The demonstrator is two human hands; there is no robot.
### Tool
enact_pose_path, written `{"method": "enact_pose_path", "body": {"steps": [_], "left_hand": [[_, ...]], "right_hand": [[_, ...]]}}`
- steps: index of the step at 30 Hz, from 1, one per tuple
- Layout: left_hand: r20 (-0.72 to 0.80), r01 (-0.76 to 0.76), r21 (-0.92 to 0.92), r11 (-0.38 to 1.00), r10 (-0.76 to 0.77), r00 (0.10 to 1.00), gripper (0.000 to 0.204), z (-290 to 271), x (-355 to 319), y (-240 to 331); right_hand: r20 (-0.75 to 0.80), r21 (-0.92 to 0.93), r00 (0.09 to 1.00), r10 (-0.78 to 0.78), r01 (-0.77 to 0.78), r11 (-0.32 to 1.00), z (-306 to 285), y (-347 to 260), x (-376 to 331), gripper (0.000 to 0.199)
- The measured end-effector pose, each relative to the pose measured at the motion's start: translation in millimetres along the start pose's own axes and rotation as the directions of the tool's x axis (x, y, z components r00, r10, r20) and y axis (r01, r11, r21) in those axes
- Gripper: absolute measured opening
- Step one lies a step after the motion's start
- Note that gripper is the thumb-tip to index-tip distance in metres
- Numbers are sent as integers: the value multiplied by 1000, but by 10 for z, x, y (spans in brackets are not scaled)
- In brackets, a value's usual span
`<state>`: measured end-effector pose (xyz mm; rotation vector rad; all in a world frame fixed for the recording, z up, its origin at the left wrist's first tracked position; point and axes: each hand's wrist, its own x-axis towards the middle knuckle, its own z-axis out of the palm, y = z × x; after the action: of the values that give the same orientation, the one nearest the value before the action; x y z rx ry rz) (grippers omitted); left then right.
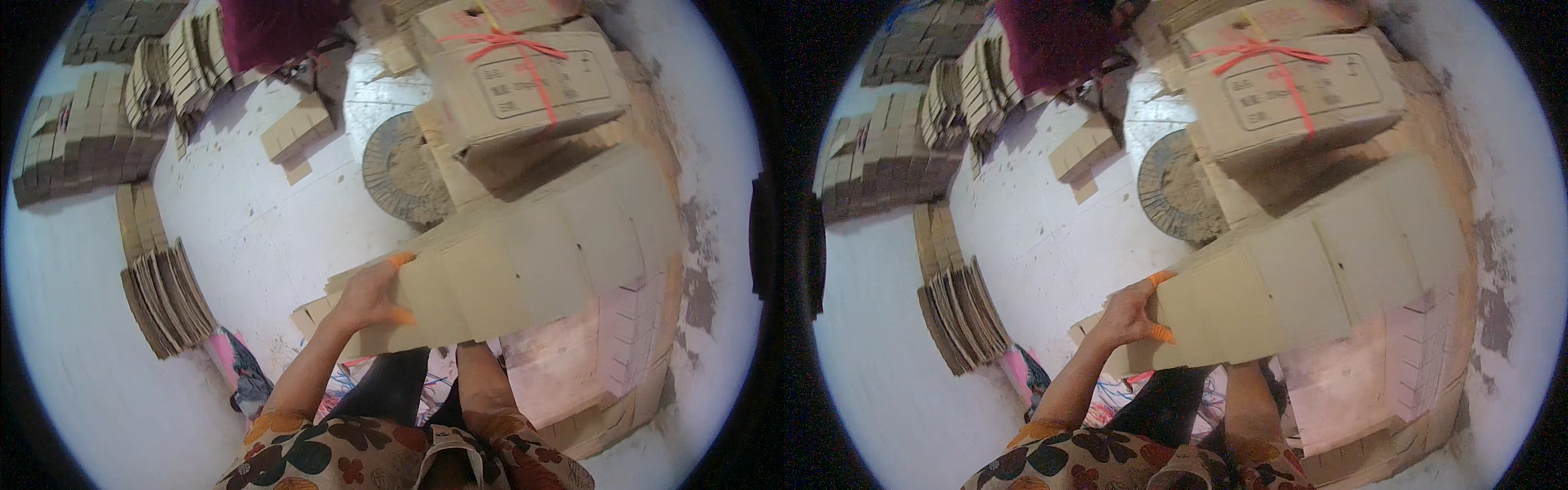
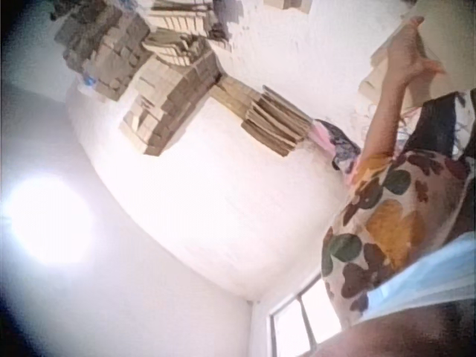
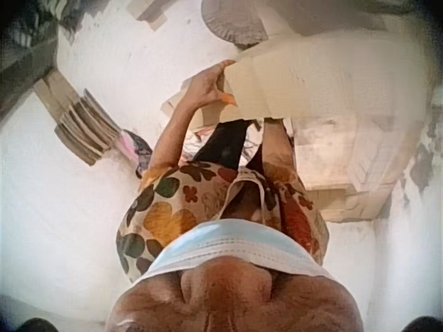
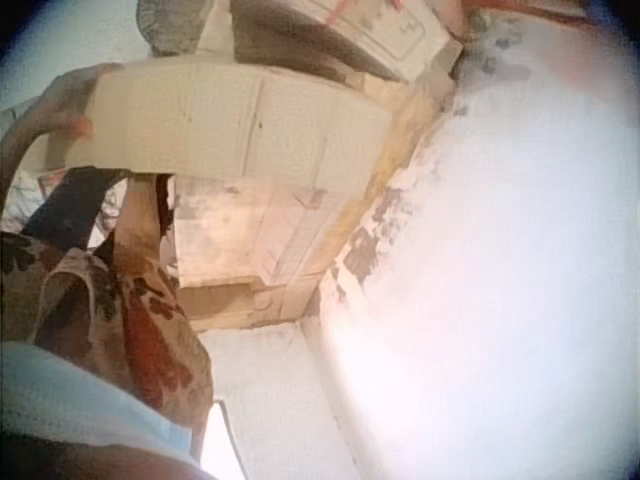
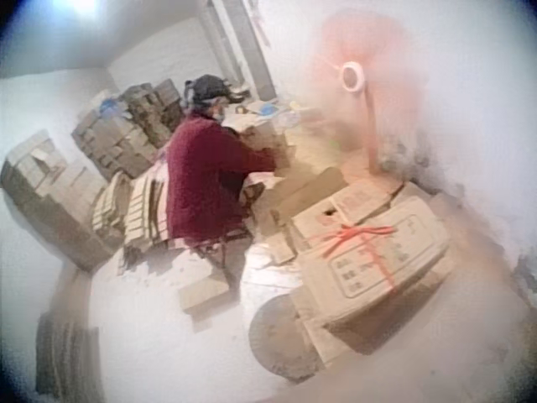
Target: The person sits on the floor and repeatedly folds pre-cut cardboard sheets into accordion-style dividers. They pick up each sheet, fold along scored lines, and place the finished divider into a growing stack on the table.
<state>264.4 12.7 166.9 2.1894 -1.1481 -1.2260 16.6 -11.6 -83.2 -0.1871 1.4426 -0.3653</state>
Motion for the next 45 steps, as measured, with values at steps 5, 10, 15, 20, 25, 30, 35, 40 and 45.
{"method": "enact_pose_path", "body": {"steps": [5, 10, 15, 20, 25, 30, 35, 40, 45], "left_hand": [[157, 102, 10, 995, -102, 982, 102, -295, 21, 340], [91, 40, 96, 995, -49, 995, 100, 78, -227, 61], [-25, -51, 82, 995, 53, 998, 99, 75, -723, 169], [-33, -129, 78, 989, 132, 991, 75, -143, -1415, 666], [-167, -263, 90, 961, 275, 947, 66, -326, -2130, 883], [-363, -290, 162, 943, 330, 871, 77, -510, -2401, 936], [-614, -227, 269, 936, 348, 708, 68, -904, -2881, 783], [-753, -13, 247, 969, 201, 626, 63, -1123, -3199, 445], [-797, 152, 158, 976, 35, 603, 59, -1465, -3446, 99]], "right_hand": [[-32, -28, 999, -29, 28, 999, -300, -32, -6, 28], [-34, -88, 998, -58, 54, 995, -456, -185, -147, 30], [-17, -221, 993, -113, 106, 970, -616, -430, -464, 32], [67, -468, 976, -207, 214, 857, -662, -1002, -1075, 34], [213, -651, 930, -298, 363, 666, -124, -1593, -1705, 35], [399, -722, 857, -326, 513, 465, 817, -1902, -2207, 37], [602, -675, 736, -310, 677, 294, 1985, -1899, -2663, 39], [716, -649, 667, -207, 745, 156, 2870, -1626, -2987, 41], [758, -637, 640, -122, 768, 71, 3595, -1331, -3178, 43]]}}
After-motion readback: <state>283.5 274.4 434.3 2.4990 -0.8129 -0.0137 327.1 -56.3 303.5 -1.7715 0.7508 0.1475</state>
